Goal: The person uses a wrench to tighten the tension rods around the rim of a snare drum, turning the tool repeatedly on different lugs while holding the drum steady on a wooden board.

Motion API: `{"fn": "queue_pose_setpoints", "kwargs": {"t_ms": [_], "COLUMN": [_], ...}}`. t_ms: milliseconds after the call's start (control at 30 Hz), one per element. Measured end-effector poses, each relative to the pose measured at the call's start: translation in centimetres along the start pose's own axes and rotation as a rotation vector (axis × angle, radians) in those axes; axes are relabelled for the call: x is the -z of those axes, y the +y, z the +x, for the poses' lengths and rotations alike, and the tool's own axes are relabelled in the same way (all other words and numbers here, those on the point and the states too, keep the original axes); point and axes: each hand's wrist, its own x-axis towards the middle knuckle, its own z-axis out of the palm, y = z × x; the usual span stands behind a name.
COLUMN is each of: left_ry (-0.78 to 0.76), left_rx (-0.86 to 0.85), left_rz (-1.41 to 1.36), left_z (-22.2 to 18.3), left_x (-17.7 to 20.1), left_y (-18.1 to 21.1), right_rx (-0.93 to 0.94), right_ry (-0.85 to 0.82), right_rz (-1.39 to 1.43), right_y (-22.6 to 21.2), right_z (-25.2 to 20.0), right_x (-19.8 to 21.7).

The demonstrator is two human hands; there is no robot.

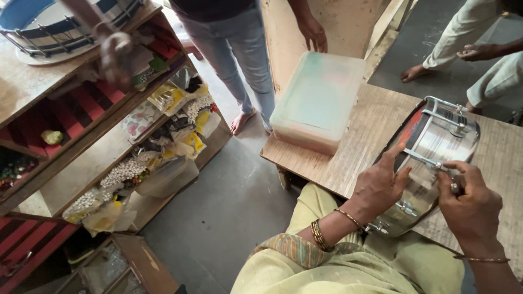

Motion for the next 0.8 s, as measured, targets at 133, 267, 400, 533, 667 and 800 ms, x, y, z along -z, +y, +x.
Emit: {"fn": "queue_pose_setpoints", "kwargs": {"t_ms": [133,267,400,533,667,800], "left_ry": [0.001,-0.005,0.010,-0.005,-0.020,-0.005], "left_rx": [-0.013,0.008,-0.009,-0.010,0.025,0.048], "left_rz": [-0.010,0.002,0.009,0.010,0.039,0.069], "left_z": [0.0,0.1,0.1,0.1,0.1,0.3], "left_x": [0.2,0.3,0.3,0.4,0.2,0.0], "left_y": [0.2,0.4,0.7,0.7,0.4,-0.3], "right_rx": [0.041,0.028,0.003,0.091,0.099,0.167], "right_ry": [0.001,0.016,0.007,0.050,0.080,0.107], "right_rz": [-0.032,-0.006,-0.041,-0.028,-0.035,-0.025], "right_y": [1.4,0.5,-0.8,-0.5,-1.0,-0.8], "right_z": [-0.2,-0.1,0.1,-0.1,0.1,0.2], "right_x": [-0.6,-0.2,0.4,0.3,-0.1,-0.7]}}
